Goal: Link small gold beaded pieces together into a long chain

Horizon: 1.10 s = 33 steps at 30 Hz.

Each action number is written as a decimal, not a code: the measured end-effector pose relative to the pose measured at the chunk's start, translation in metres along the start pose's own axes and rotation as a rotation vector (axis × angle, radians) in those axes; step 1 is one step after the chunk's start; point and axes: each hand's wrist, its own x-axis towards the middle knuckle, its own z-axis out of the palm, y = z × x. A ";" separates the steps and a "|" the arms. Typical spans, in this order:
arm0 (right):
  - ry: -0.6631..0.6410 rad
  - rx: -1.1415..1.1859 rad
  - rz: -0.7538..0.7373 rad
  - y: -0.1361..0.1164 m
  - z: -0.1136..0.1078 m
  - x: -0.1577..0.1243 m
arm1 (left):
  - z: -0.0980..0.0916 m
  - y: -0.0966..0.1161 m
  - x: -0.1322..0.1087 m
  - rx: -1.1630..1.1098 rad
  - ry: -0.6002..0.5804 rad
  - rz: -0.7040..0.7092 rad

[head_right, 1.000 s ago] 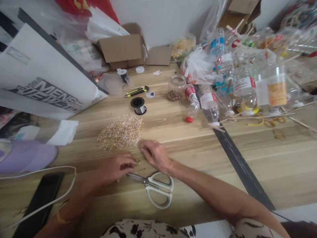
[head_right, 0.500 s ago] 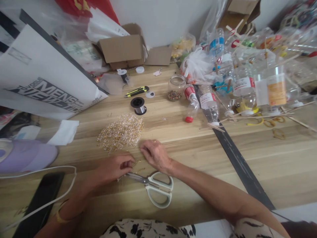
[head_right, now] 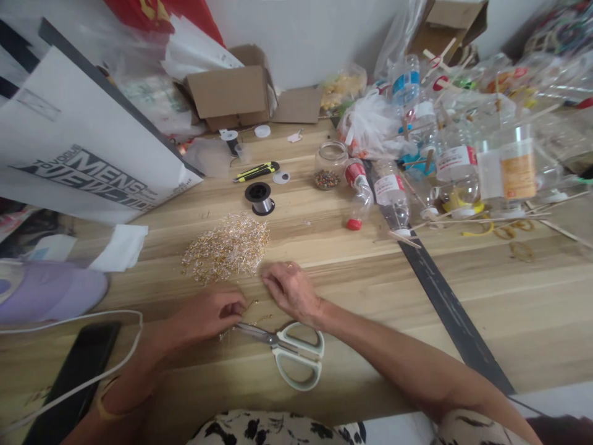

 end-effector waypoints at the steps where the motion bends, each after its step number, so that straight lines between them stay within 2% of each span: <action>1: -0.002 -0.003 -0.001 0.000 0.000 0.000 | -0.001 0.000 0.000 0.006 -0.003 0.004; 7: -0.027 -0.024 -0.015 0.001 0.000 0.000 | -0.006 0.000 -0.003 0.021 -0.024 -0.005; 16: -0.067 -0.079 -0.072 0.002 0.002 -0.002 | 0.000 -0.014 -0.006 -0.010 0.006 0.099; 26: -0.112 -0.075 -0.075 -0.001 -0.001 0.000 | -0.005 -0.008 -0.006 0.008 -0.013 0.094; 33: -0.091 -0.050 -0.076 -0.002 -0.002 -0.001 | -0.003 -0.011 -0.006 -0.022 0.017 0.113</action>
